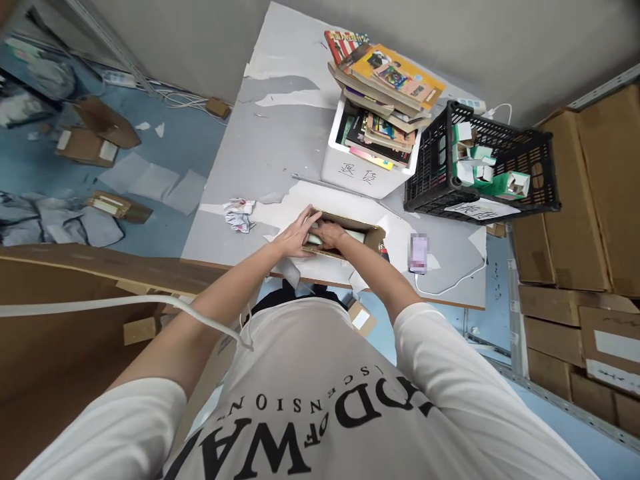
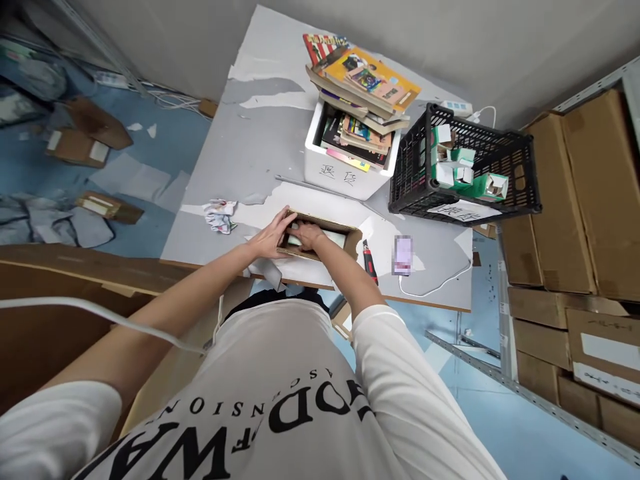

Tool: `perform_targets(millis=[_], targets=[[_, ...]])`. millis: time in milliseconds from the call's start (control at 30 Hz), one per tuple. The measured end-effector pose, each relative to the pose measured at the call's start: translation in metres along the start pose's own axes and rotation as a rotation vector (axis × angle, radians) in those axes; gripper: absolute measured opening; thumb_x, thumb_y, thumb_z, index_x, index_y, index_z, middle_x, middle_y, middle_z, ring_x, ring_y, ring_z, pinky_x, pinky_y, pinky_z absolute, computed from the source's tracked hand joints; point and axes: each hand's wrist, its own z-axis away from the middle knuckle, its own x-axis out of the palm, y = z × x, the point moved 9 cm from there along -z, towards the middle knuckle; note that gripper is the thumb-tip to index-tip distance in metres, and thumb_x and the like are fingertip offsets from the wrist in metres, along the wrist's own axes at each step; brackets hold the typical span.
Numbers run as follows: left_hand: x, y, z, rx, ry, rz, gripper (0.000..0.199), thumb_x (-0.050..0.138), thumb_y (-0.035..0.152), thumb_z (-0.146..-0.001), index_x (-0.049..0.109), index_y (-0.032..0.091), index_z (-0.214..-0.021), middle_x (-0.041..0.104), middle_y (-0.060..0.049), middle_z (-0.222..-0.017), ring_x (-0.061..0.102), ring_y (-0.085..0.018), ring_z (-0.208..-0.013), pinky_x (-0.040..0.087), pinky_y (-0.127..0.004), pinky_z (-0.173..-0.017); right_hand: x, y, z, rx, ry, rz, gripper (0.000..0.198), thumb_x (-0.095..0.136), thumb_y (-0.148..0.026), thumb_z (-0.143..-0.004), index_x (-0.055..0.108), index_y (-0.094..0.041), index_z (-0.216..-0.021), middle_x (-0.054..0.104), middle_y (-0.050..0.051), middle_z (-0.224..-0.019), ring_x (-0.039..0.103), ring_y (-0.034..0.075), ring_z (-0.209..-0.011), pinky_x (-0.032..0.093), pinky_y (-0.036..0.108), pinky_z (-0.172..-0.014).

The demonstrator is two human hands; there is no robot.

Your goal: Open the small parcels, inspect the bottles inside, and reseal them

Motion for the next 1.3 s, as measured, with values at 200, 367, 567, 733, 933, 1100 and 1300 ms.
perform_targets(millis=[200,367,567,733,933,1100,1300], targets=[[-0.003,-0.007,-0.006,0.040,-0.006,-0.109,0.113,0.080,0.037,-0.053,0.022,0.012,-0.147,0.027,-0.024,-0.139,0.034,-0.042,-0.132,0.033,-0.053,-0.108,-0.014,-0.009,0.011,-0.055,-0.002,0.045,0.064,0.071,-0.026,-0.075,0.045,-0.022,-0.133,0.041,0.018,-0.140,0.057,0.033,-0.112,0.049,0.045,-0.092],[-0.007,-0.001,-0.012,0.109,0.012,-0.144,0.112,0.077,0.036,-0.053,0.019,0.011,-0.145,0.027,-0.024,-0.135,0.035,-0.041,-0.129,0.035,-0.052,-0.107,-0.052,-0.003,0.060,-0.136,0.221,-0.050,0.056,0.068,-0.027,-0.073,0.047,-0.019,-0.124,0.043,0.015,-0.130,0.056,0.029,-0.106,0.047,0.043,-0.090],[-0.022,-0.009,-0.028,0.064,0.016,-0.205,0.119,0.079,0.035,-0.051,0.011,0.013,-0.147,0.026,-0.021,-0.135,0.035,-0.041,-0.129,0.037,-0.052,-0.106,-0.102,0.035,0.148,-0.043,0.682,-0.258,0.043,0.063,-0.029,-0.074,0.047,-0.017,-0.112,0.039,0.018,-0.132,0.046,0.030,-0.122,0.043,0.039,-0.094],[-0.033,-0.028,-0.053,-0.035,0.000,-0.241,0.122,0.081,0.040,-0.051,0.012,0.015,-0.149,0.023,-0.021,-0.139,0.036,-0.043,-0.131,0.037,-0.053,-0.106,-0.131,0.050,0.235,0.050,1.122,-0.306,0.043,0.069,-0.032,-0.068,0.046,-0.022,-0.102,0.044,0.017,-0.127,0.045,0.034,-0.123,0.041,0.050,-0.094],[-0.048,-0.045,-0.076,-0.266,-0.019,-0.259,0.130,0.081,0.042,-0.055,-0.002,0.017,-0.152,0.014,-0.025,-0.150,0.029,-0.046,-0.137,0.030,-0.060,-0.108,-0.103,0.030,0.274,0.031,1.327,-0.385,0.046,0.072,-0.030,-0.062,0.043,-0.025,-0.098,0.049,0.014,-0.121,0.053,0.032,-0.115,0.046,0.050,-0.090],[-0.056,-0.034,-0.073,-0.386,-0.039,-0.392,0.131,0.083,0.042,-0.056,-0.002,0.018,-0.153,0.000,-0.026,-0.157,0.004,-0.047,-0.144,0.011,-0.069,-0.109,-0.022,0.016,0.198,0.121,1.054,-0.571,0.042,0.069,-0.024,-0.063,0.045,-0.023,-0.097,0.050,0.015,-0.120,0.052,0.028,-0.119,0.047,0.043,-0.092],[-0.048,0.025,0.002,-0.291,0.249,-0.381,0.083,0.060,0.041,-0.080,0.024,0.015,-0.149,0.019,-0.021,-0.156,0.008,-0.039,-0.146,0.012,-0.064,-0.112,0.028,0.009,0.157,0.159,1.013,-0.640,0.036,0.066,-0.023,-0.070,0.046,-0.019,-0.099,0.049,0.020,-0.124,0.047,0.026,-0.126,0.044,0.040,-0.098]])
